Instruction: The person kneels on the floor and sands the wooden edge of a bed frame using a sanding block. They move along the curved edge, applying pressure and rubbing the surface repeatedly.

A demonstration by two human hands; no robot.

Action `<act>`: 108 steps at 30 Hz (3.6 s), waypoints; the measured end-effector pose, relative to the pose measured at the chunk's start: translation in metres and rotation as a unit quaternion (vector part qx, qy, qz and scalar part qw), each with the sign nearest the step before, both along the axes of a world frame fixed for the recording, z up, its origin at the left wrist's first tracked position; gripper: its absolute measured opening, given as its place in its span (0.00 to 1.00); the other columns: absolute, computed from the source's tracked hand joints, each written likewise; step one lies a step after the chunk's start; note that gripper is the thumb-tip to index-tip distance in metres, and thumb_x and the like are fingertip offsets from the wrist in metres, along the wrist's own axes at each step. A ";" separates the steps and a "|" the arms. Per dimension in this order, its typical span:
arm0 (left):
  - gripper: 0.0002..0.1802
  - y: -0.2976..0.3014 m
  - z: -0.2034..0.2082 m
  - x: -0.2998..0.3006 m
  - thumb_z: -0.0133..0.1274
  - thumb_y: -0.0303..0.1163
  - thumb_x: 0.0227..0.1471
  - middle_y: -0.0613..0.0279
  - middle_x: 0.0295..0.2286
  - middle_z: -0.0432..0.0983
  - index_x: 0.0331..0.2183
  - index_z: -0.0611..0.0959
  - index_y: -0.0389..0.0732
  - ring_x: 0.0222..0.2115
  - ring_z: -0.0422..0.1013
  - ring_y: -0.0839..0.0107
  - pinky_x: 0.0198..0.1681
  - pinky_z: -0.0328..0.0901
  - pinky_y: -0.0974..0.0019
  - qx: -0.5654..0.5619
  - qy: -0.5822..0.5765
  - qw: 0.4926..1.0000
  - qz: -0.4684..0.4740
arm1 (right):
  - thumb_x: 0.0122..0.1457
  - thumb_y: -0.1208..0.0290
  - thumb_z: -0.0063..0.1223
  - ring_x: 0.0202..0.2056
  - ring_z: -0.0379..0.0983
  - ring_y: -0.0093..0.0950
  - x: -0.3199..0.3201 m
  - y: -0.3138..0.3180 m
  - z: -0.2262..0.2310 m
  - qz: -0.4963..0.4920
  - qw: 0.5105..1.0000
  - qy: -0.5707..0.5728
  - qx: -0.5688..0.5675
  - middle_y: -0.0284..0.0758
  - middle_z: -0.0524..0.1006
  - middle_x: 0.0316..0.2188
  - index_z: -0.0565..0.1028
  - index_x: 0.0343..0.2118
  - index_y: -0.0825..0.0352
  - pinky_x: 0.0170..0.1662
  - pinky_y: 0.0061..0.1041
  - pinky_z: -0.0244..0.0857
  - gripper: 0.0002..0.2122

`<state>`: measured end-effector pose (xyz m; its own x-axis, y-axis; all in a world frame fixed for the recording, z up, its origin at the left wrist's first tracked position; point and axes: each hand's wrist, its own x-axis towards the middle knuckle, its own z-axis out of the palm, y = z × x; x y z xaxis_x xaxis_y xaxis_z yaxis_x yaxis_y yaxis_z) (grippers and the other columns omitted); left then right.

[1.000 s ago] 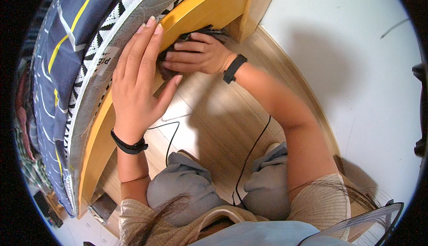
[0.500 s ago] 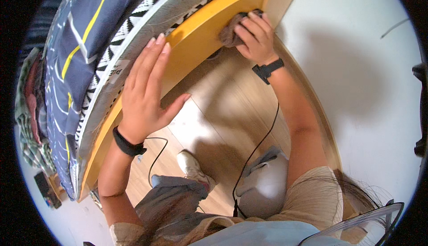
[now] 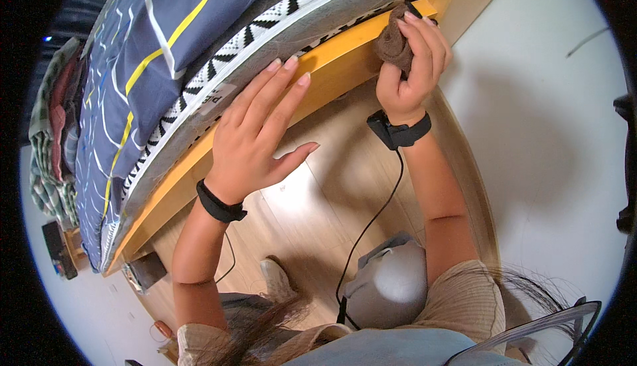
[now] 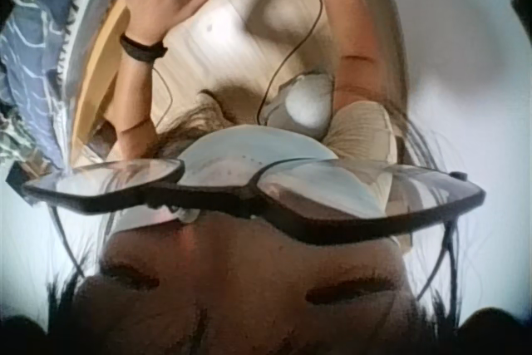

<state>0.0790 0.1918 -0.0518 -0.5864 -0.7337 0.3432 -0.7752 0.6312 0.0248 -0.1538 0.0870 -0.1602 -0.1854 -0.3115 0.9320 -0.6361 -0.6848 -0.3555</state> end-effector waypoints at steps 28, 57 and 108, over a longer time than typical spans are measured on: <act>0.28 0.000 -0.019 0.012 0.59 0.20 0.51 0.52 0.56 0.74 0.55 0.76 0.38 0.55 0.72 0.52 0.58 0.68 0.56 -0.016 0.248 0.967 -0.049 | 0.43 0.76 0.55 0.51 0.72 0.39 0.050 0.049 0.045 0.193 0.958 0.201 0.062 0.35 0.79 0.45 0.79 0.43 0.67 0.58 0.42 0.62 0.19; 0.16 0.078 0.013 0.075 0.48 0.27 0.65 0.39 0.38 0.78 0.54 0.70 0.41 0.40 0.75 0.38 0.43 0.70 0.48 0.057 0.352 0.933 0.051 | 0.54 0.77 0.64 0.49 0.74 0.28 0.030 0.094 0.133 0.317 0.864 0.170 0.353 0.31 0.78 0.42 0.76 0.46 0.62 0.52 0.28 0.68 0.16; 0.30 0.099 -0.018 0.138 0.53 0.25 0.50 0.62 0.51 0.75 0.57 0.77 0.43 0.48 0.71 0.60 0.53 0.66 0.57 -0.172 0.059 0.975 0.127 | 0.44 0.54 0.62 0.54 0.64 0.39 0.188 0.111 0.032 0.110 0.975 0.189 0.050 0.35 0.71 0.47 0.72 0.49 0.60 0.57 0.43 0.55 0.28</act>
